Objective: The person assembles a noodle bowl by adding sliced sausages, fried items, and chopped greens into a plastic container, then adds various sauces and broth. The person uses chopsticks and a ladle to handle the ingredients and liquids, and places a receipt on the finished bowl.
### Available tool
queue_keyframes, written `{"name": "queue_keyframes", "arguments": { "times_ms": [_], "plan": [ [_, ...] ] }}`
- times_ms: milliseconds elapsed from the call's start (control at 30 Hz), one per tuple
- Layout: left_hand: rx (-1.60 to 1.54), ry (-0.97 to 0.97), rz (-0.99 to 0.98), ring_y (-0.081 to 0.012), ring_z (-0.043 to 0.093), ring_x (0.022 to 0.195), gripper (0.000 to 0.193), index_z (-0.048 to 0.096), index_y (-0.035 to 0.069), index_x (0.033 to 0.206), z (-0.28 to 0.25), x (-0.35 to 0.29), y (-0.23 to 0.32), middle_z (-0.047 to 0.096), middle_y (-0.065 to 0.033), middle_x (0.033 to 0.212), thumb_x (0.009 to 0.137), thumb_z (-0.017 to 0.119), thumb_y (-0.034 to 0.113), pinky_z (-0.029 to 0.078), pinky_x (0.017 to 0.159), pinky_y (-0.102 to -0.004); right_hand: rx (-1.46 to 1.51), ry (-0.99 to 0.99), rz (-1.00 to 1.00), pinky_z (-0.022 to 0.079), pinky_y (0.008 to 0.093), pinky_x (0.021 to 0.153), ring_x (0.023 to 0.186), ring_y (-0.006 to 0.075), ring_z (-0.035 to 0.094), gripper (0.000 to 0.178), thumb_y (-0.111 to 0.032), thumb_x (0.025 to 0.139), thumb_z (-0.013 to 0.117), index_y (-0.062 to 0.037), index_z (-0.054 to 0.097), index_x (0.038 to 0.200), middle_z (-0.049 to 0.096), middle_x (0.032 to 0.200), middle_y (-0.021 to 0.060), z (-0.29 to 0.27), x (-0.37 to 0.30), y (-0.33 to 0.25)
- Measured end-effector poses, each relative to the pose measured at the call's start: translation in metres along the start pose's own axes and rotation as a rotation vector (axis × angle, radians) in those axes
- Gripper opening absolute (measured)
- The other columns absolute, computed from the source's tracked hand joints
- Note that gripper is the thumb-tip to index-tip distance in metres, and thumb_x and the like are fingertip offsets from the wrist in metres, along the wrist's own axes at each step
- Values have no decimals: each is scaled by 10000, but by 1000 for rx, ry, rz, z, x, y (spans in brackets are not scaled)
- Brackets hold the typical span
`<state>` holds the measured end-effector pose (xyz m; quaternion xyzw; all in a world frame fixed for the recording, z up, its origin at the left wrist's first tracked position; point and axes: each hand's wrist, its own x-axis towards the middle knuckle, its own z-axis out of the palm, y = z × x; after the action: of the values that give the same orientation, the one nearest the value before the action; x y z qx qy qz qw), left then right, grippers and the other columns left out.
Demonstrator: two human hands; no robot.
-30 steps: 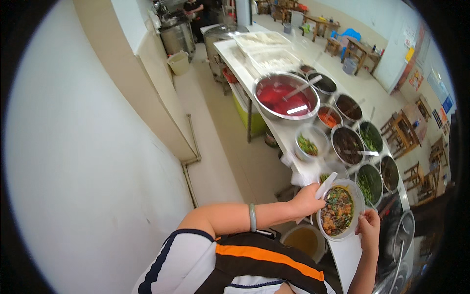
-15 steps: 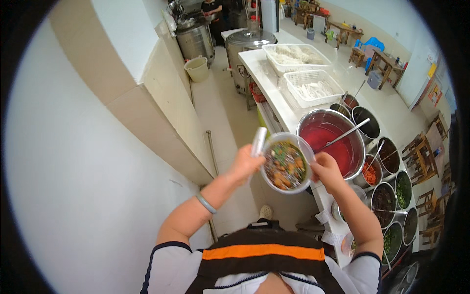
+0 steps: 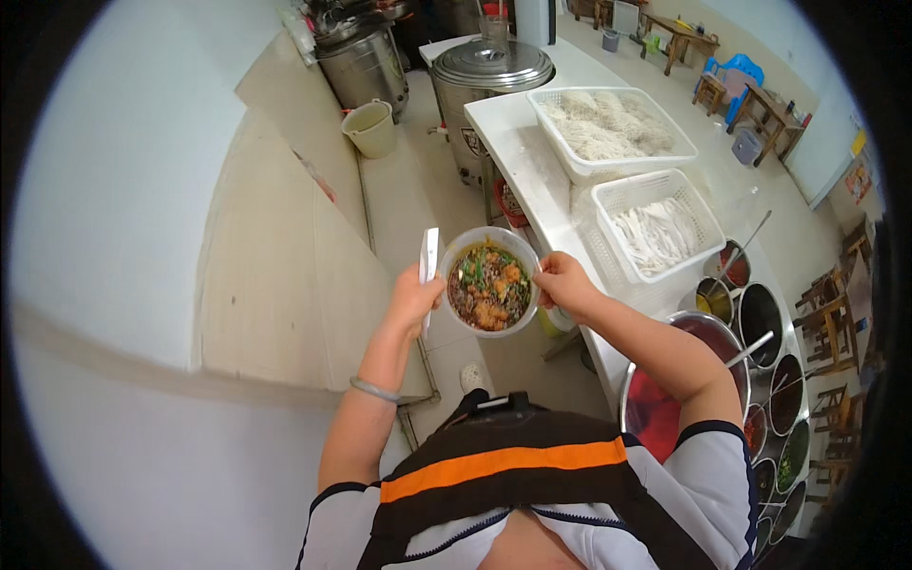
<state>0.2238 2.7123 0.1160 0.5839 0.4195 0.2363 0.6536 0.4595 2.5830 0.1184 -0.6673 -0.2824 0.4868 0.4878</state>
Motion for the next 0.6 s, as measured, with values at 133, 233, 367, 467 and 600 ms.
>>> {"name": "queue_keyframes", "arguments": {
  "times_ms": [133,233,367,467,600],
  "plan": [
    [-14,-71,34,-111,470,564,87,528,39,834,-23,109,19,518,-23,693,801,594,86,385,511,-271,45,86,1,440,276,455,509,147,558,102,-71,851,579,-26,504,902,569,665,68,8,81,-17],
    [79,-94,38,-113,467,563,85,535,40,849,-32,179,36,512,-21,690,808,590,90,385,514,-274,106,169,15,445,277,455,506,145,558,99,-71,854,582,-32,504,900,569,661,61,10,135,-31],
    [135,-163,17,-110,465,577,83,531,41,859,-40,275,63,508,-17,702,809,584,81,387,521,-275,164,244,-17,442,278,446,497,146,554,91,-62,858,579,-34,502,896,564,657,58,7,209,-54],
    [173,-212,12,-109,466,592,88,525,42,867,-36,338,71,508,-15,714,806,582,72,388,527,-274,197,278,-13,442,282,440,501,148,556,98,-46,851,573,-26,493,902,556,662,60,-2,255,-55],
    [234,-270,-26,-106,467,603,98,521,42,873,-39,422,90,509,-14,725,795,579,54,390,534,-265,244,269,-52,439,279,430,504,149,558,137,-37,835,584,-16,472,912,543,667,59,-15,330,-66]
  ]
}}
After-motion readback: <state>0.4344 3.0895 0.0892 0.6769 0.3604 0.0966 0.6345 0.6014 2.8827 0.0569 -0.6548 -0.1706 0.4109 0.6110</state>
